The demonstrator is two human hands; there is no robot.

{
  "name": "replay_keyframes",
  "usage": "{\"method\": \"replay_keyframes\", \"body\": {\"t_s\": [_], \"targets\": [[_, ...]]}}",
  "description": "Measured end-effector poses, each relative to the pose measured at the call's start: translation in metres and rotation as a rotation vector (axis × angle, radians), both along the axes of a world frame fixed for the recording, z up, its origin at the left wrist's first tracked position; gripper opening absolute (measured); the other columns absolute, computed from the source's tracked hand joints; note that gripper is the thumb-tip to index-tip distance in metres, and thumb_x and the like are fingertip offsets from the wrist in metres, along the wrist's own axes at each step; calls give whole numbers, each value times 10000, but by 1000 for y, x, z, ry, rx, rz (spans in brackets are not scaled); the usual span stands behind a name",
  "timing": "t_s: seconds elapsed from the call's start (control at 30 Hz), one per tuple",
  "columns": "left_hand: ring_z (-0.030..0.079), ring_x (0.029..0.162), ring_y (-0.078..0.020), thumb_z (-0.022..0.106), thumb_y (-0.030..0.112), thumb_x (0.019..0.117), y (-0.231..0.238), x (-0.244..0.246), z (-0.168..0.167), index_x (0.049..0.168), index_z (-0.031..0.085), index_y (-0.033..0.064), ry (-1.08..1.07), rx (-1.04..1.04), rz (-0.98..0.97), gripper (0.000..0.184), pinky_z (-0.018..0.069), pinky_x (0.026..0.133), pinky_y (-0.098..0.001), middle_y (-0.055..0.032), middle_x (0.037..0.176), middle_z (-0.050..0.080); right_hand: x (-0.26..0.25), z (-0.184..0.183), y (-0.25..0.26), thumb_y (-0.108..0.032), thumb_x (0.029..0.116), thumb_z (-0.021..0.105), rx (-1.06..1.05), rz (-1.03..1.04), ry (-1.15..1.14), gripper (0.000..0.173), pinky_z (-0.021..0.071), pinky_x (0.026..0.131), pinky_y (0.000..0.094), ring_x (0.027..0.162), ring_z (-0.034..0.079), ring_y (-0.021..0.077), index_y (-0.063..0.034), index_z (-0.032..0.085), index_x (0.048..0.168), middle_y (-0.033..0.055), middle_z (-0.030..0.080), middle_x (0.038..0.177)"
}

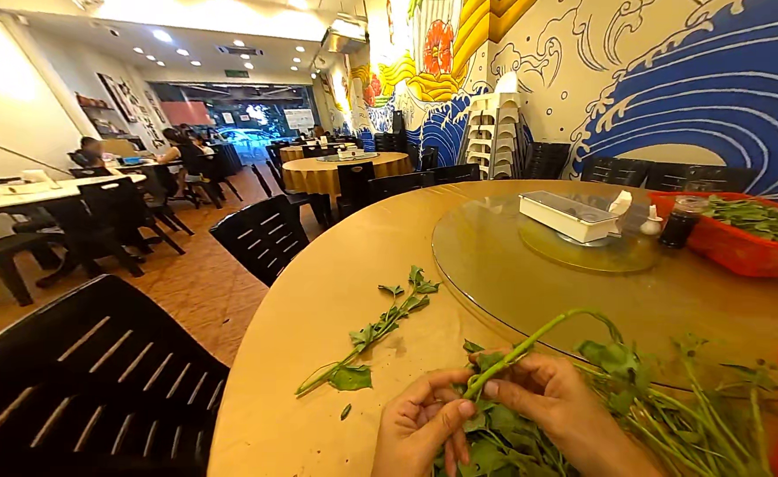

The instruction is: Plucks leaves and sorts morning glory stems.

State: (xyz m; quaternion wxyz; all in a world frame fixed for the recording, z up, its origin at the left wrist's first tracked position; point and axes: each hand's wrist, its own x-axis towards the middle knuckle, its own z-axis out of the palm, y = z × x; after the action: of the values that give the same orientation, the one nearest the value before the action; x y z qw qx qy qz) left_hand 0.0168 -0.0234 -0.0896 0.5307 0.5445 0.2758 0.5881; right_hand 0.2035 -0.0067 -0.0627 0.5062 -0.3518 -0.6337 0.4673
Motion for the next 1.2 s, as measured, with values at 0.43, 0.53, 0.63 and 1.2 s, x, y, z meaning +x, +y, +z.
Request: {"method": "replay_keyframes", "body": {"t_s": [0.43, 0.53, 0.63, 1.2], "targets": [[690, 768, -43, 709, 69, 925, 2, 0, -7, 1007, 734, -32, 412, 386, 430, 132, 610, 696, -184, -46, 866, 669, -6, -5, -5, -148, 948, 695, 292, -183, -212, 178, 603, 730, 191, 793, 716, 40, 8, 704, 1034, 20, 747, 922], [696, 788, -49, 664, 22, 947, -3, 0, -3, 1004, 726, -36, 300, 303, 370, 102, 623, 721, -209, -23, 883, 671, -6, 0, -6, -76, 959, 670, 70, -18, -12, 179, 603, 715, 215, 756, 709, 43, -10, 652, 1125, -47, 738, 861], [679, 780, -30, 611, -28, 957, -9, 4, 1, 1003, 717, -32, 168, 187, 325, 116, 605, 714, -204, 14, 885, 681, -9, -2, -5, -34, 1000, 571, -187, 243, 261, 265, 605, 722, 242, 724, 699, 50, -44, 629, 1259, -54, 730, 841], [674, 671, -33, 535, -47, 993, -12, 16, 3, 960, 697, 0, -87, -237, 386, 172, 573, 623, -190, 13, 788, 717, -51, -12, -32, -42, 1062, 411, -375, 120, 298, 326, 481, 591, 206, 587, 538, 27, 38, 435, 1377, -43, 575, 708]]}}
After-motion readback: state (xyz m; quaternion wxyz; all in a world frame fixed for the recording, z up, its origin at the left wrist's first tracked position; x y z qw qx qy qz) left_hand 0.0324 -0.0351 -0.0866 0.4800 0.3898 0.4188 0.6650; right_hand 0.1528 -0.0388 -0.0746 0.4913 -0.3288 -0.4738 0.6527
